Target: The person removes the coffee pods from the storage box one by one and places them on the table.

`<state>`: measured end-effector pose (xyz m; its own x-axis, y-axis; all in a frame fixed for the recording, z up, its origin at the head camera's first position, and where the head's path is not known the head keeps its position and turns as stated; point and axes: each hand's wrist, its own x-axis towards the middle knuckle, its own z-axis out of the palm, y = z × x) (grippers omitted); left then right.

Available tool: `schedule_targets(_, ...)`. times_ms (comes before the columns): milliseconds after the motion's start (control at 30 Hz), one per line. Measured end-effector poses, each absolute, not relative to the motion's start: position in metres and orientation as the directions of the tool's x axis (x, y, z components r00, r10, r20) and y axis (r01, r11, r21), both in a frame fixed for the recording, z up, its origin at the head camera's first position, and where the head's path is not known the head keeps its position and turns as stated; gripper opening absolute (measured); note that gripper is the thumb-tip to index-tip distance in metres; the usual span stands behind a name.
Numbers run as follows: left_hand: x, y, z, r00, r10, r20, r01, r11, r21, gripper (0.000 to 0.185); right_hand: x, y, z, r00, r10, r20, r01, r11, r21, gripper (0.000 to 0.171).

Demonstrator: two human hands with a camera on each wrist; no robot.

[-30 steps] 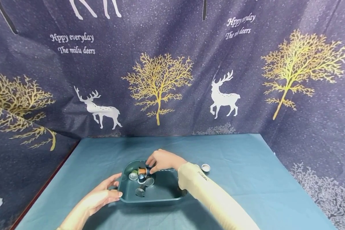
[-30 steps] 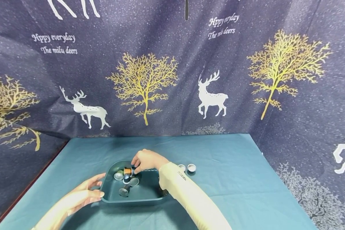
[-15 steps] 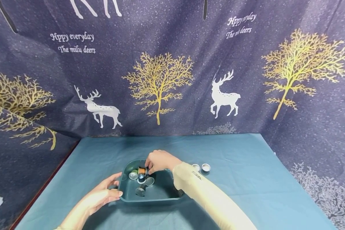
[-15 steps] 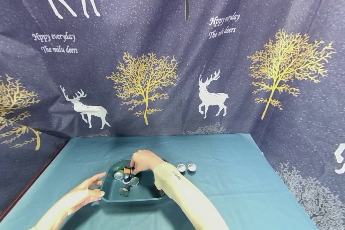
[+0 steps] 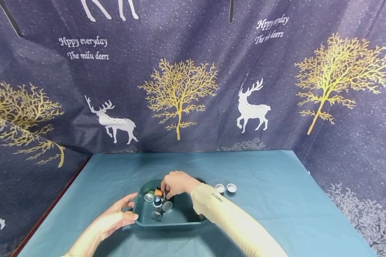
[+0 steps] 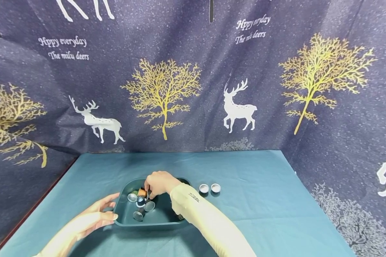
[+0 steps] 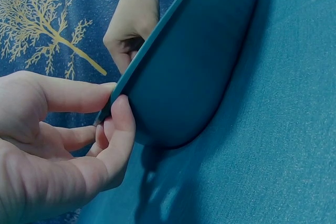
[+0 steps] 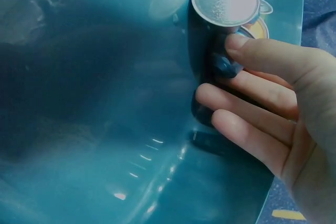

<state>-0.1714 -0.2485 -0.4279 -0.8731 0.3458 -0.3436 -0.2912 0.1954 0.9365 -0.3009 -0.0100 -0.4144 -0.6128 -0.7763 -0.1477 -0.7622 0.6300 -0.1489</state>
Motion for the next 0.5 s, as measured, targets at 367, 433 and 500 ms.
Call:
schedule_targets(367,-0.1717,-0.249,-0.4313,-0.873,0.343,-0.347,-0.295,0.197,0.935,0.09,-0.3001,-0.0071,-0.4104,-0.594,-0.781,-0.192,-0.746,0.624,-0.23,0.027)
schedule_targets(433,-0.1722,-0.2488,-0.4308,-0.872,0.344,-0.349,-0.295,0.2,0.934,0.09,-0.3008,-0.0061,-0.4092,-0.588,-0.787,-0.188,-0.747,0.617,-0.249,0.028)
schedule_targets(500,-0.1727,-0.2486,-0.4301,-0.871,0.345,-0.35,-0.294,0.203,0.934,0.089,-0.3015,-0.0053,-0.4077,-0.586,-0.79,-0.179,-0.746,0.612,-0.261,0.028)
